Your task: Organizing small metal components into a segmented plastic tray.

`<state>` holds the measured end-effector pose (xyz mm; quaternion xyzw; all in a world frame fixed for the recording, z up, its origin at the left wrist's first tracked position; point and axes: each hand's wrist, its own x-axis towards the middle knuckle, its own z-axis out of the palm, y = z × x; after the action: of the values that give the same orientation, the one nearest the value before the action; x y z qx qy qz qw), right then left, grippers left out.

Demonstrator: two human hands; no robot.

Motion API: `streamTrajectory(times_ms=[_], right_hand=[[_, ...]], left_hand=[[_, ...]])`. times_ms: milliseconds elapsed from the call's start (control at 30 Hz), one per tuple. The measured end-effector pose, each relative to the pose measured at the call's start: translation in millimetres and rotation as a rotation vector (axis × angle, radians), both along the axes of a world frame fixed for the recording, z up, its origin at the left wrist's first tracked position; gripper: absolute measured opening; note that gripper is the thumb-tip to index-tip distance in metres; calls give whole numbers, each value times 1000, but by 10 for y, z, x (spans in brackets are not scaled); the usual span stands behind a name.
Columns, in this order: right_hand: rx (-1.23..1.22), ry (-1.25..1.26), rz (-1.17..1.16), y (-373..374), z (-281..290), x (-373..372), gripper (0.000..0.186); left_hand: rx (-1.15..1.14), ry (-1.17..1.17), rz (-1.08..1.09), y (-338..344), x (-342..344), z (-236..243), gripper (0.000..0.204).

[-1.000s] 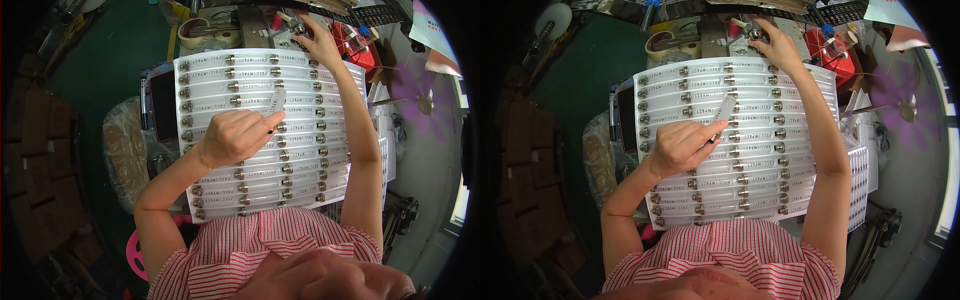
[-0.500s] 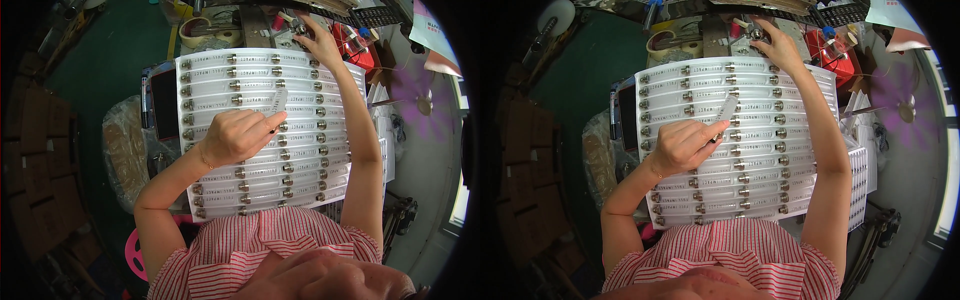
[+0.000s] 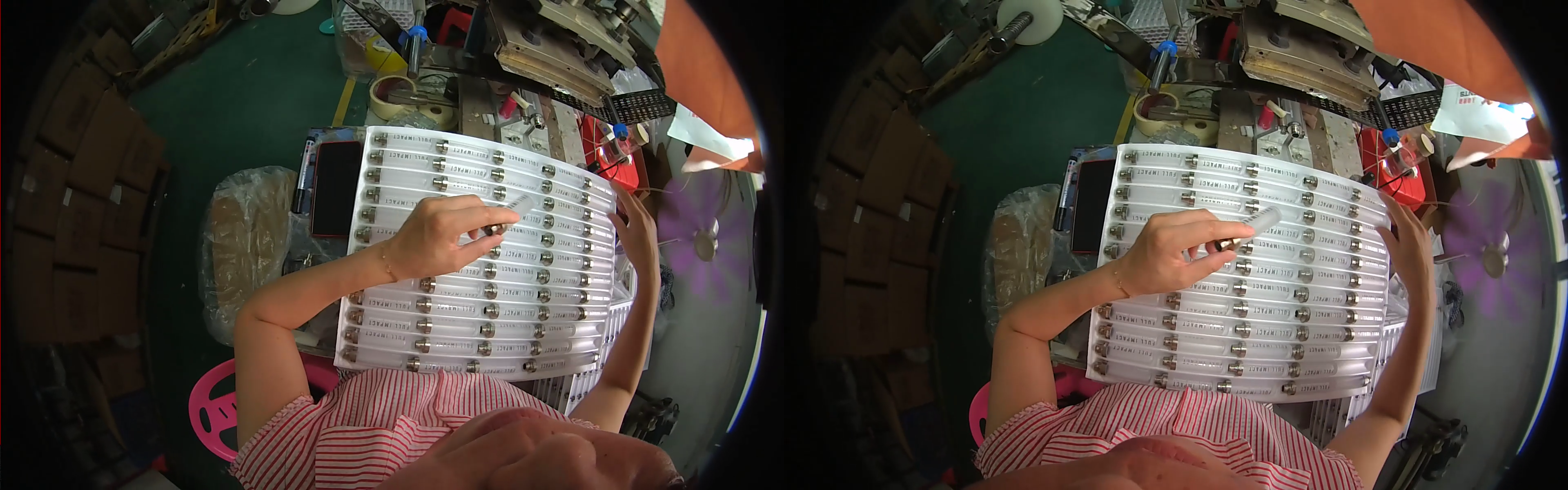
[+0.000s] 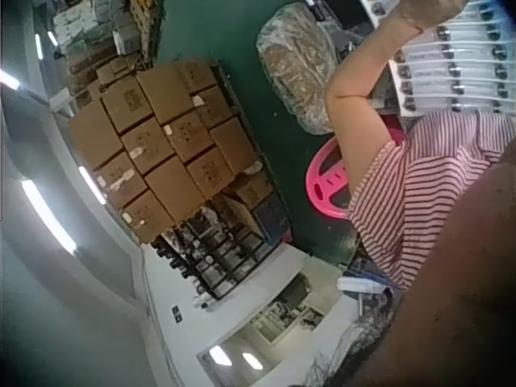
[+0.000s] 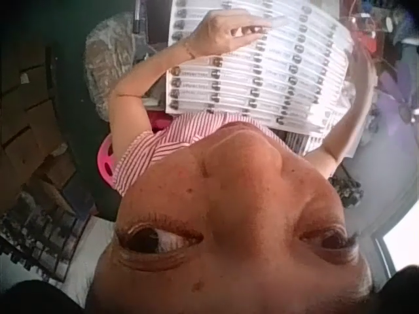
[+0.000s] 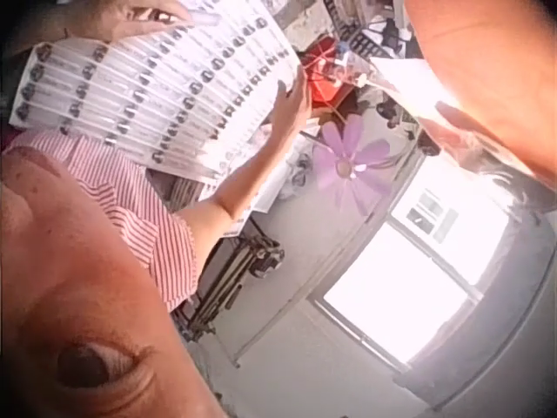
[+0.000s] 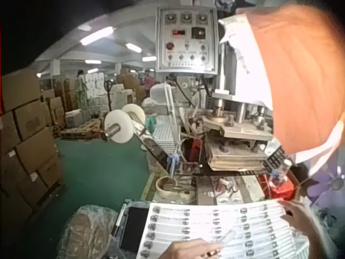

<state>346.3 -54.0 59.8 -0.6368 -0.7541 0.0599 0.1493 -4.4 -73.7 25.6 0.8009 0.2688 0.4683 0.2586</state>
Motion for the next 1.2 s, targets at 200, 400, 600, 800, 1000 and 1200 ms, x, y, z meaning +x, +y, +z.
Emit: streamTrajectory(times_ms=[200, 400, 600, 800, 1000, 1200], right_hand=[[-136, -39, -288, -1686, -319, 767, 43], [162, -33, -364, -1701, -517, 624, 30], [107, -30, -169, -1917, -782, 746, 32], [-35, -135, 6, -1722, -553, 687, 29], [22, 321, -321, -1399, -538, 832, 29], [278, 838, -60, 182, -620, 588, 33]], left_hand=[[-3, -3, -142, 27, 987, -244, 31], [-117, 106, -303, 325, 1766, -349, 27], [213, 278, -277, -163, 2610, -702, 23], [388, 408, -192, -105, 2252, -461, 34], [502, 415, -49, 664, 1149, -353, 14], [685, 577, 435, 1784, 1110, -294, 19]])
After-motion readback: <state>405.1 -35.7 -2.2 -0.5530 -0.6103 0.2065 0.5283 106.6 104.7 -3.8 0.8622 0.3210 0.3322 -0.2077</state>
